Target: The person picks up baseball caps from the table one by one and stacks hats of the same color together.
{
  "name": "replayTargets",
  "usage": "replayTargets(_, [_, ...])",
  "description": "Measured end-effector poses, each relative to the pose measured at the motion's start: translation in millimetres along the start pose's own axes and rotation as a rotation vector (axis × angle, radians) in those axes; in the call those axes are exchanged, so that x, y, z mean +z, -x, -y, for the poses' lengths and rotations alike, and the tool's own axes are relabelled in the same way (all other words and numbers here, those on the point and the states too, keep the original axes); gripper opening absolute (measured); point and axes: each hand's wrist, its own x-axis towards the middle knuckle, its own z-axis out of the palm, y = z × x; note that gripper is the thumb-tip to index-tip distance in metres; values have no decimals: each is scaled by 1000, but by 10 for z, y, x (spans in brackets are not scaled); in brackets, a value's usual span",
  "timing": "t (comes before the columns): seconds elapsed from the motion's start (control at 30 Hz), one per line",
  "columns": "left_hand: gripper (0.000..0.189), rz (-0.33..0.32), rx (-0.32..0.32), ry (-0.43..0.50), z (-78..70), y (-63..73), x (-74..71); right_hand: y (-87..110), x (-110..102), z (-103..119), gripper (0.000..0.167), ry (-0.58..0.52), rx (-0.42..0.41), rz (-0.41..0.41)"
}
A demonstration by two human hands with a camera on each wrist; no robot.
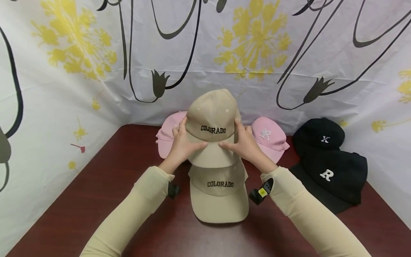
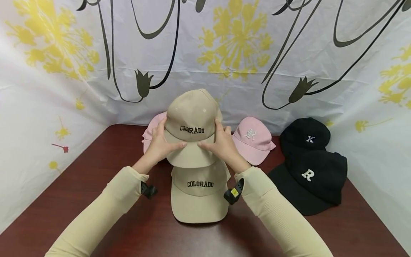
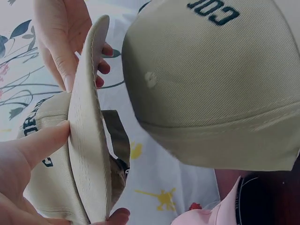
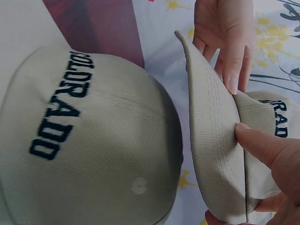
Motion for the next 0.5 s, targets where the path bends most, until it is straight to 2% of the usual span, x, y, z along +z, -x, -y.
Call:
replayTargets(0.2, [106, 28, -25, -31, 33, 104, 34, 121, 35, -81, 98, -21, -43, -5])
replayTargets(0.5, [104, 75, -41, -12, 75, 281, 102, 332, 85, -203, 96, -13, -24, 19])
